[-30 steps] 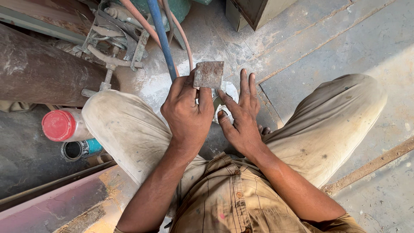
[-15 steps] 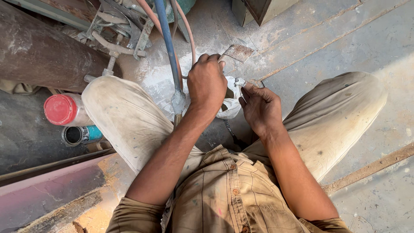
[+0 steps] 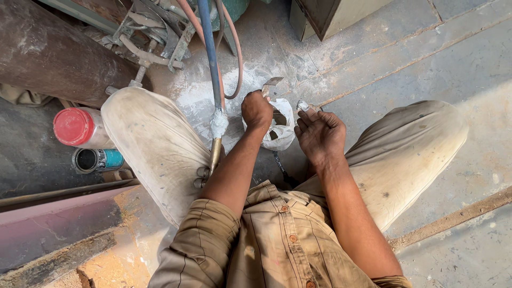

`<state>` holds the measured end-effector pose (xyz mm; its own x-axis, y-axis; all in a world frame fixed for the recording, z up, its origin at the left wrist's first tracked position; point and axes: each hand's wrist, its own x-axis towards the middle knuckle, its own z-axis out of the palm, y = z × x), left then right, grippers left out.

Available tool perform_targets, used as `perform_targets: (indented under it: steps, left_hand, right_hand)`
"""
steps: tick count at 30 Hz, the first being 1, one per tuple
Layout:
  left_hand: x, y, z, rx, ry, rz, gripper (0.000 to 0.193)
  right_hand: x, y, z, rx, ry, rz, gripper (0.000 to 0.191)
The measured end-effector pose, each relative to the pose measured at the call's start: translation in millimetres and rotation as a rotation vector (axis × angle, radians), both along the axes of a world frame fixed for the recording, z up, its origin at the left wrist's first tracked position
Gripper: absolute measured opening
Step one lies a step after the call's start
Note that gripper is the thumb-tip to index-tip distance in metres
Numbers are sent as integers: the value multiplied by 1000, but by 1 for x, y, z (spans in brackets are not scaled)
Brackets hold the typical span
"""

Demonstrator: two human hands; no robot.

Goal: The person applies a white paste-like substance to a junction where two hoses connect to a metal pipe. They use their fingers and a small metal scraper to spread and smooth the material around the connection point.

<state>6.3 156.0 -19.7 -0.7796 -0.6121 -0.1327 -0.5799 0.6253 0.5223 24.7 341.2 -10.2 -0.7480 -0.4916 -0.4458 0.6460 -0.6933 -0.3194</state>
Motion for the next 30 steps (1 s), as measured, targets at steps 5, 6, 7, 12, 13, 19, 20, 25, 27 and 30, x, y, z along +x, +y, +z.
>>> perform_targets:
  steps: [5, 6, 7, 12, 13, 19, 20, 25, 27, 30]
  left_hand:
    - [-1, -6, 4, 180, -14, 151, 26]
    - [-2, -6, 5, 202, 1, 171, 27]
    - [-1, -6, 4, 230, 7, 183, 28]
    - [1, -5, -8, 342, 26, 250, 29]
    - [2, -6, -12, 343, 14, 263, 29]
    - [9, -10, -38, 410, -105, 287, 32]
    - [9, -9, -38, 398, -142, 267, 32]
    - [17, 14, -19, 458, -178, 258, 37]
    - [35, 31, 8, 442, -149, 291, 55]
    - [103, 42, 61, 296, 122, -73, 64]
  right_hand:
    - [-2, -5, 9, 33, -50, -35, 32]
    - [-2, -5, 10, 30, -48, -35, 31]
    - [-2, -6, 11, 39, -50, -31, 32]
    - [-6, -6, 6, 4, -41, -24, 31]
    - [-6, -6, 5, 11, -46, -29, 31]
    - [-6, -9, 5, 32, -73, -36, 34]
    - [-5, -9, 6, 12, -58, -38, 33]
    - [-6, -8, 7, 31, -56, -40, 35]
    - [-8, -6, 7, 19, -55, -29, 36]
    - [-10, -6, 7, -83, -19, -40, 31]
